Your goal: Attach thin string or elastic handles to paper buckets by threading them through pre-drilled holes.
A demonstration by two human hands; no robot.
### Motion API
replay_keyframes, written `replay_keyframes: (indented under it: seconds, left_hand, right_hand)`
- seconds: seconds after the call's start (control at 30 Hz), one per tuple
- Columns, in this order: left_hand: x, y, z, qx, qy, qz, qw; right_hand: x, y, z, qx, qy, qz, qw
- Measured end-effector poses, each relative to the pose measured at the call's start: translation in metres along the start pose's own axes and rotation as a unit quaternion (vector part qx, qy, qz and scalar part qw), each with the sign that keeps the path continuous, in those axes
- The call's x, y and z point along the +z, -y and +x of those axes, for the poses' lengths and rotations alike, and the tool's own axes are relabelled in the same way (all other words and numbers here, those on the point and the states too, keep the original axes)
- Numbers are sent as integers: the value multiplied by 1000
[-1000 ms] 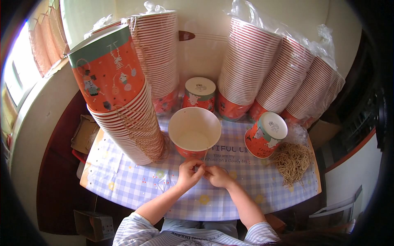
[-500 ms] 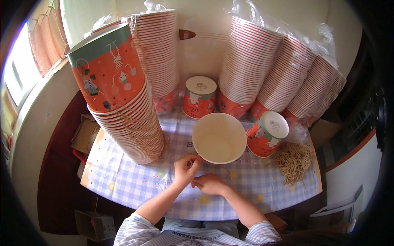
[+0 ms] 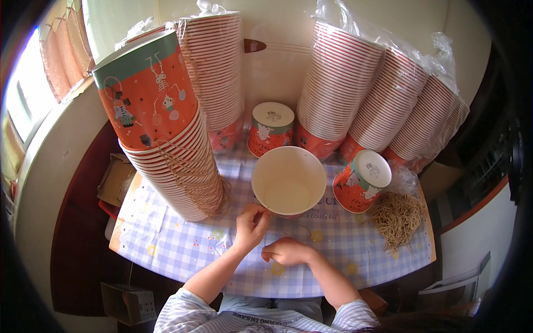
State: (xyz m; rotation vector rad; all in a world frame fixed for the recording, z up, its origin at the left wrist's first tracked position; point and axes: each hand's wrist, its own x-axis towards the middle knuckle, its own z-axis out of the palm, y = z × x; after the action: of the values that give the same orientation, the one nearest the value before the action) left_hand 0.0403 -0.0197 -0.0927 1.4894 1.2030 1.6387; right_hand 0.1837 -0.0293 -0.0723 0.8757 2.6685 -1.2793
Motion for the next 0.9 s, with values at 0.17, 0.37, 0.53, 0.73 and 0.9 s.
replay_keyframes:
  seconds: [0.17,0.37,0.53,0.73,0.9]
  left_hand:
    - [-1,-3,3,-52,22,-21,998]
    - [-15,-4,9,38,3,100,994]
    - [-10,-9,13,179,15,251,951]
    - [-9,-11,15,230,33,272,934]
    - [-17,9,1,75,34,98,992]
  right_hand:
    - [4,-1,3,-29,-4,69,997]
    - [17,12,5,-95,82,131,983]
    - [43,29,10,-151,181,150,960]
    - [52,39,6,-231,232,216,920]
    - [32,26,2,-229,120,390,884]
